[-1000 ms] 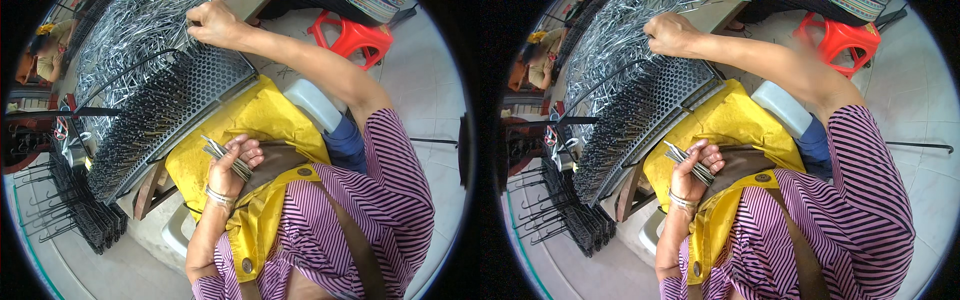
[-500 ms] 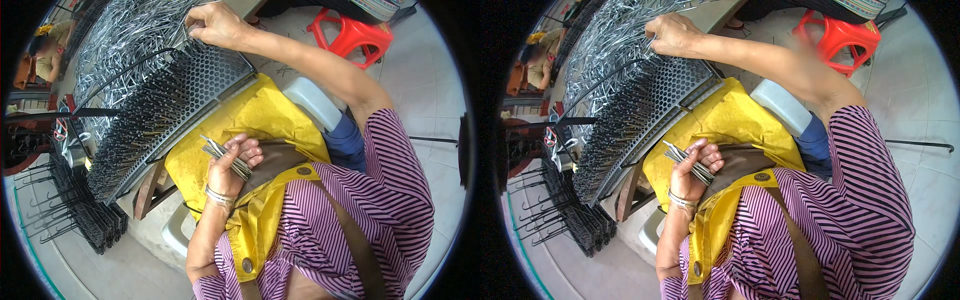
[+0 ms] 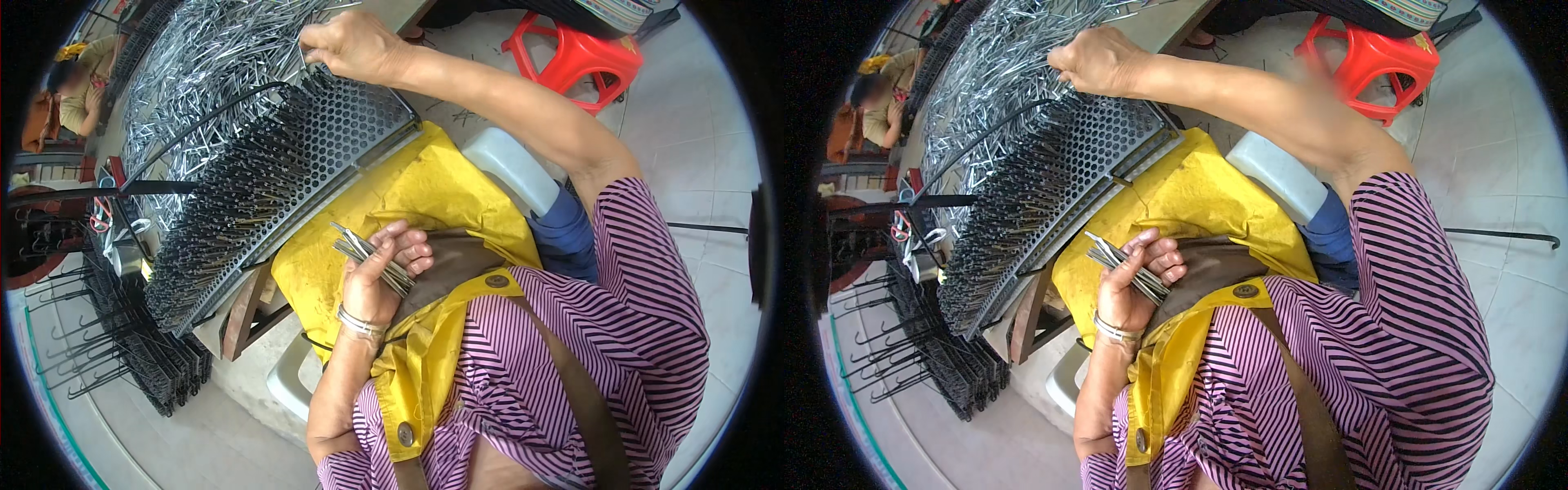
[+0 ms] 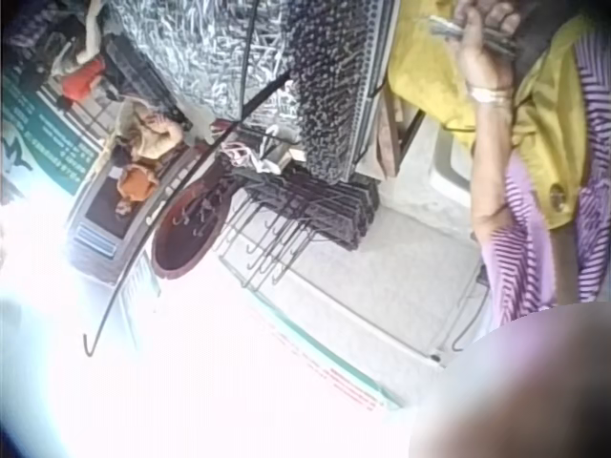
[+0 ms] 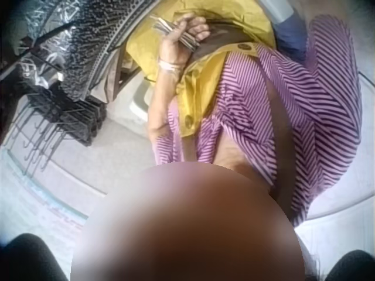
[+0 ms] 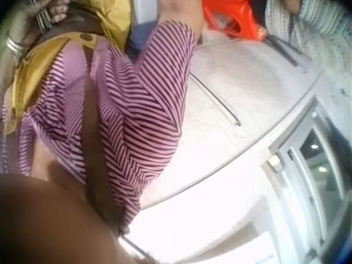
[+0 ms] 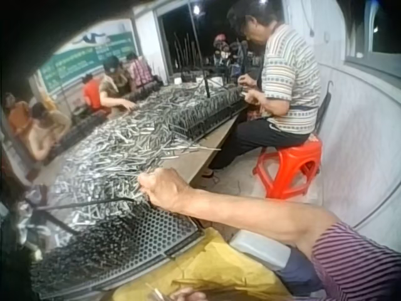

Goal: Sorting through a pile of metal pins and inserting them individually into a grid-like perforated tray.

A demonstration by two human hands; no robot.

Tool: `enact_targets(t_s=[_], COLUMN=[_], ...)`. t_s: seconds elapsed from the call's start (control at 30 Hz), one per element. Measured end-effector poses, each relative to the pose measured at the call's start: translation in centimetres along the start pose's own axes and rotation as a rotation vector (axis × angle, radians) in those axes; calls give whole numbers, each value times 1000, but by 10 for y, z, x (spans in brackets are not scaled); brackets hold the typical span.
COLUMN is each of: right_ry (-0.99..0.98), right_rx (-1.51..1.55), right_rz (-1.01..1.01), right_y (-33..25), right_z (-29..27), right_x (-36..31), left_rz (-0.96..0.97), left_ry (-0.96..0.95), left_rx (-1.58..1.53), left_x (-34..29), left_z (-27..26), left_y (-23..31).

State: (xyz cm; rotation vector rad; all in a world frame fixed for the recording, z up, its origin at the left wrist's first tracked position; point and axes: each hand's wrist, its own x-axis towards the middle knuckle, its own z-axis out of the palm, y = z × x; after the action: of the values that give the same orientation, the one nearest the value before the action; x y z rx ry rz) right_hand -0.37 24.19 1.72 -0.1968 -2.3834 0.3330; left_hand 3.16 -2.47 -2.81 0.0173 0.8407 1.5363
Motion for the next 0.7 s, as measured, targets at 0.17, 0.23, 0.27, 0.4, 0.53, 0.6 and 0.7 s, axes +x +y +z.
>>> enact_targets(t_s=[0.17,0.23,0.27,0.4,0.53,0.6,0.7], right_ry=[38,-22,-138,5,-85,-197,-297], right_rx=[-241,-196,-238,-102,128,172,202], right_rz=[-224,-201,-130,-53,101,115,64], right_y=[5,7,5,7,1,0,1], right_z=[7,8,3,3,-6,-8,-6], right_x=[-10,-15,-17,-17,-4,7,19], left_rz=[-2,-1,-6,-10,-26,-19,-10], left_ry=[-12,-16,-23,-28,-29,-15,-13], left_rx=[-7,-17,-25,-25,-7,-4,-15], left_x=[-2,-2,-2,-2,0,0,-1], left_z=[0,-1,-1,-1,-4,-3,-2], left_y=[0,0,0,0,0,0,0])
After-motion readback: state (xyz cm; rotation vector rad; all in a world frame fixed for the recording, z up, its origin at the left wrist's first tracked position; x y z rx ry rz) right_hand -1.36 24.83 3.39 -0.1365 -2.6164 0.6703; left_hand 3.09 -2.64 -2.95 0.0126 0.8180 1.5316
